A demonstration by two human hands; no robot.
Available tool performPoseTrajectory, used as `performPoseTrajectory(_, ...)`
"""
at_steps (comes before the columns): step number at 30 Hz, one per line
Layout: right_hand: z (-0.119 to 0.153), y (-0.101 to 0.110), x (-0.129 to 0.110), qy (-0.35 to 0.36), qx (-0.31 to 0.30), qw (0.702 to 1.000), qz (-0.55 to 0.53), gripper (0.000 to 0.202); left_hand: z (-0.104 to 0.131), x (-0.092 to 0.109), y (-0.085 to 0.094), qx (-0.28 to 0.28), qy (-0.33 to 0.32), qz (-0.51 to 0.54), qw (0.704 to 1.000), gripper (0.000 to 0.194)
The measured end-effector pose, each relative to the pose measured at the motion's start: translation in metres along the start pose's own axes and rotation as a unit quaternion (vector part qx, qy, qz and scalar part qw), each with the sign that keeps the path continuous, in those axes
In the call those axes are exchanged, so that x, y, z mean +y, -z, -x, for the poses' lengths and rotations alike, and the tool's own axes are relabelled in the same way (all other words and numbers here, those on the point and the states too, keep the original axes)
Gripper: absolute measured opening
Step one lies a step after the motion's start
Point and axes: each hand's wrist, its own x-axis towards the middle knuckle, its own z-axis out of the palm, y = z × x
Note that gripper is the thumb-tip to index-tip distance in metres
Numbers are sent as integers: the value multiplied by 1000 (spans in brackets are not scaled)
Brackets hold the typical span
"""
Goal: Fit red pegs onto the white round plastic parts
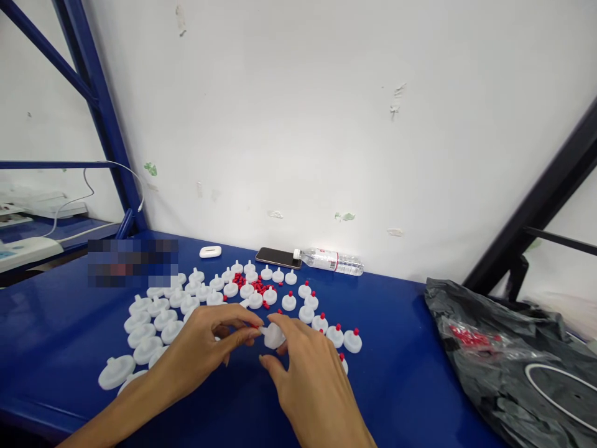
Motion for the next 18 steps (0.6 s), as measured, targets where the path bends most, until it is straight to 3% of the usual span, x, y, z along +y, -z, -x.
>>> performPoseTrajectory(8,4,9,-4,32,34,999,-7,32,-2,1,3,-2,23,5,1000,16)
performPoseTrajectory(14,7,11,-3,69,37,997,-7,35,-2,-2,4,-19,-105,-107,988,19)
performPoseTrajectory(18,7,15,-5,79,31,995,-43,37,1,-7,4,-2,-200,-104,974,25)
